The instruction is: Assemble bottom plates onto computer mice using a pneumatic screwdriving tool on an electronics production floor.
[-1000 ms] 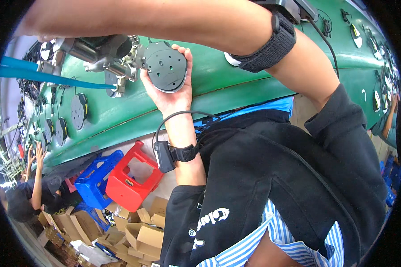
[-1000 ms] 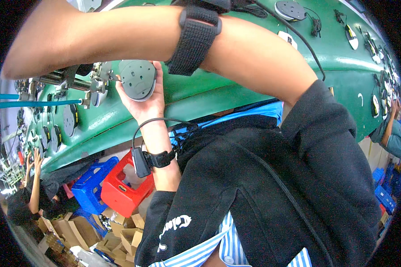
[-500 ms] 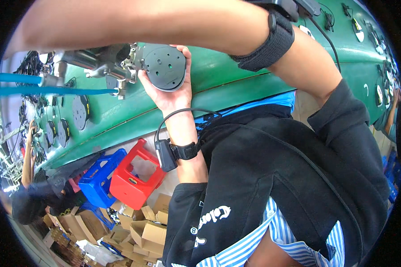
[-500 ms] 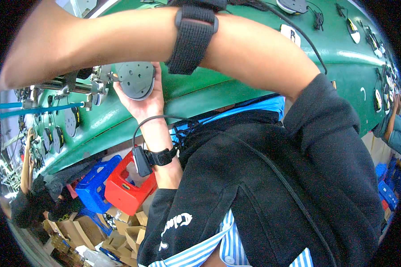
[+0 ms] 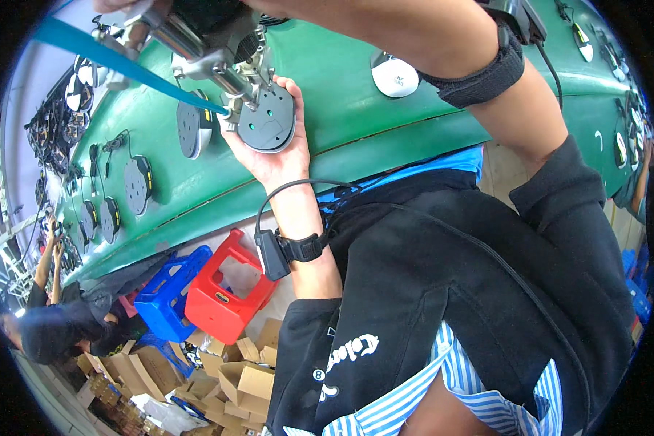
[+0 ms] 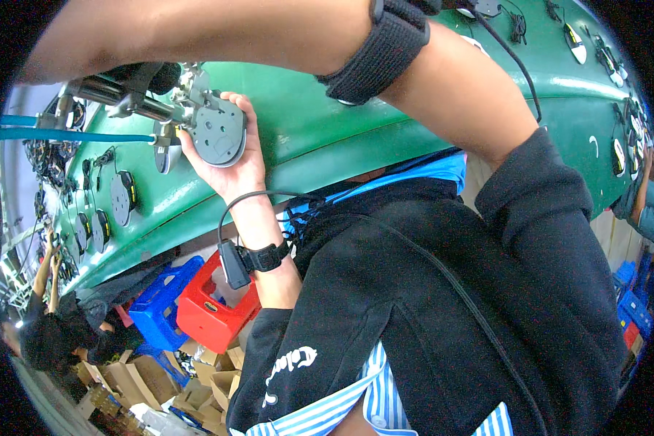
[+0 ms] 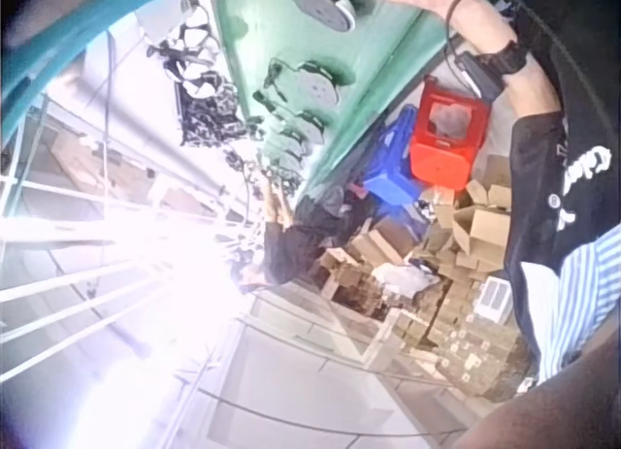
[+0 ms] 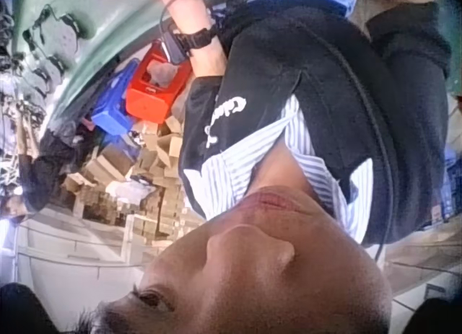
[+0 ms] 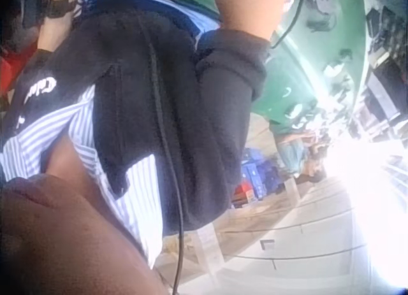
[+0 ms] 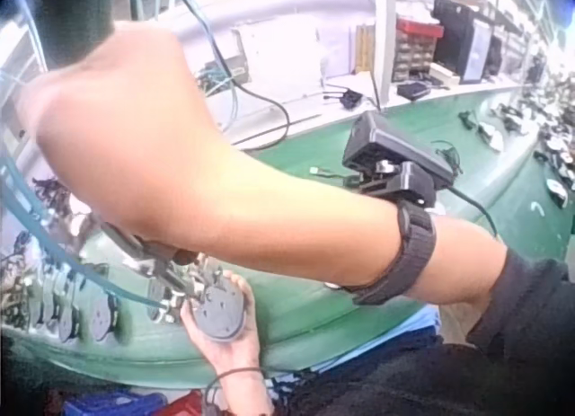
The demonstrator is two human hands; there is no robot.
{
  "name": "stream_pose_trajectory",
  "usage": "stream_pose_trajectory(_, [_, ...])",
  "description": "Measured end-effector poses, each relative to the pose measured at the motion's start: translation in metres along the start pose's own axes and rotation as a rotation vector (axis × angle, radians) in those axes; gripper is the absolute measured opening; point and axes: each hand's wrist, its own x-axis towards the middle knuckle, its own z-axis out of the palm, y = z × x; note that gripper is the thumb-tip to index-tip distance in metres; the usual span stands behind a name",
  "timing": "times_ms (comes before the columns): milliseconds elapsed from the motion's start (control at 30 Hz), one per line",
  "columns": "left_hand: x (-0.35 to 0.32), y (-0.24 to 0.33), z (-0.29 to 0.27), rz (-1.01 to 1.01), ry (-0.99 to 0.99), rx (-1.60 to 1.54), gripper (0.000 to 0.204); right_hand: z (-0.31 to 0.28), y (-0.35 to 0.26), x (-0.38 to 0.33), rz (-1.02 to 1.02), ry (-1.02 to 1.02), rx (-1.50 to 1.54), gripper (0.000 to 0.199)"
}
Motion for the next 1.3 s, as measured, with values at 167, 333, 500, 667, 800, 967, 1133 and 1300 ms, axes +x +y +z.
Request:
stream_pose_trajectory(167, [0.0, 0.001, -0.002, 0.035, 0.063, -0.001, 0.06, 0.015, 0.006, 0.003, 0.027, -0.002, -0.013, 0.012])
stream_pose_trajectory(333, [-0.002, -0.002, 0.001, 0.057, 0.072, 0.03, 0.061, 0.016, 0.007, -0.002, 0.042, 0.002, -0.029, 0.012])
stream_pose_trajectory(500, [-0.001, 0.0, -0.001, 0.034, 0.073, 0.012, 0.061, 0.007, 0.003, -0.008, 0.041, 0.008, -0.036, 0.013])
stream_pose_trajectory(667, [0.001, -0.01, 0.007, 0.035, 0.07, 0.096, 0.061, -0.017, -0.009, -0.015, 0.028, 0.023, -0.05, 0.014])
stream_pose_trajectory(800, [-0.002, -0.003, 0.001, 0.017, 0.045, 0.041, 0.059, -0.025, -0.006, -0.019, 0.025, 0.014, -0.018, 0.015])
stream_pose_trajectory(967, [-0.004, -0.007, 0.005, 0.135, 0.156, 0.186, 0.054, -0.03, -0.006, -0.023, 0.024, 0.016, -0.016, 0.016])
stream_pose_trajectory(1133, [-0.001, -0.008, 0.006, 0.055, 0.095, 0.123, 0.056, -0.026, -0.015, -0.019, 0.018, 0.015, -0.046, 0.017])
stream_pose_trajectory(1300, [-0.003, -0.007, 0.006, 0.016, 0.028, 0.092, 0.058, -0.004, -0.011, -0.009, 0.017, 0.021, -0.041, 0.018])
